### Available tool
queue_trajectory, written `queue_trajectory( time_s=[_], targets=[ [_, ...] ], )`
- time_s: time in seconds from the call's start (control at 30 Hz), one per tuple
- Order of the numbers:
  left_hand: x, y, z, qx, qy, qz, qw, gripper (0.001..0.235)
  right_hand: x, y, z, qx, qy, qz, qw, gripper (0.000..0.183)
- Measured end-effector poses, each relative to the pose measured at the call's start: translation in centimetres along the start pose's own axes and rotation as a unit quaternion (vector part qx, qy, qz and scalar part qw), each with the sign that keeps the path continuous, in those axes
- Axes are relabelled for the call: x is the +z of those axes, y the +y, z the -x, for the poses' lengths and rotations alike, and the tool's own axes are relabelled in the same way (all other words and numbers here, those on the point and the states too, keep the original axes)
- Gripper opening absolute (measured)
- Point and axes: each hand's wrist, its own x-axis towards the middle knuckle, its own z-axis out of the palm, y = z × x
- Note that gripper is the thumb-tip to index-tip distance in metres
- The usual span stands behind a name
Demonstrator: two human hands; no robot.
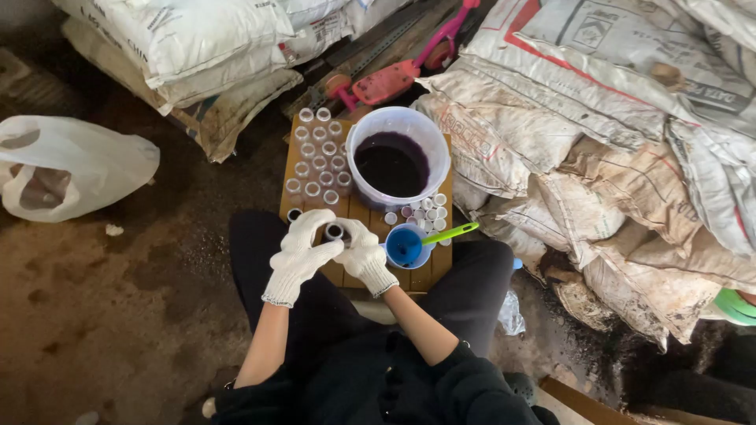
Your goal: Filling small plastic cups with purple liquid using a ladle from a bucket
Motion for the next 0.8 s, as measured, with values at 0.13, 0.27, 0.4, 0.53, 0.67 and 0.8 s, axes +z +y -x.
queue_trajectory(
  time_s=[0.13,0.27,0.4,0.53,0.67,0.8],
  targets=[
    [-4.1,3.3,-1.3,-0.202,-0.022,0.023,0.979,0.058,1.6,1.2,-1.1,0.024,0.002,-0.049,0.999,0.057],
    [-5.7,3.5,-2.6,-0.325,0.041,-0.029,0.944,0.041,2.6,1.0,-2.0,0.036,0.016,-0.022,0.999,0.064],
    [-5.2,-2.2,-4.5,-0.334,0.03,-0.071,0.939,0.039,4.7,2.9,-4.7,0.047,0.035,0.048,0.997,0.065],
    [-5.7,-2.8,-5.2,-0.332,0.003,-0.1,0.938,0.045,6.7,4.6,-7.2,0.074,0.033,0.141,0.987,0.065],
    [-5.4,-4.9,-5.8,-0.303,-0.006,-0.101,0.948,0.046,7.7,4.7,-8.2,0.107,0.032,0.151,0.982,0.061],
    [-2.0,-20.4,-8.2,-0.27,-0.036,-0.079,0.959,0.046,9.1,6.1,-9.9,0.119,0.039,0.171,0.977,0.063]
  ],
)
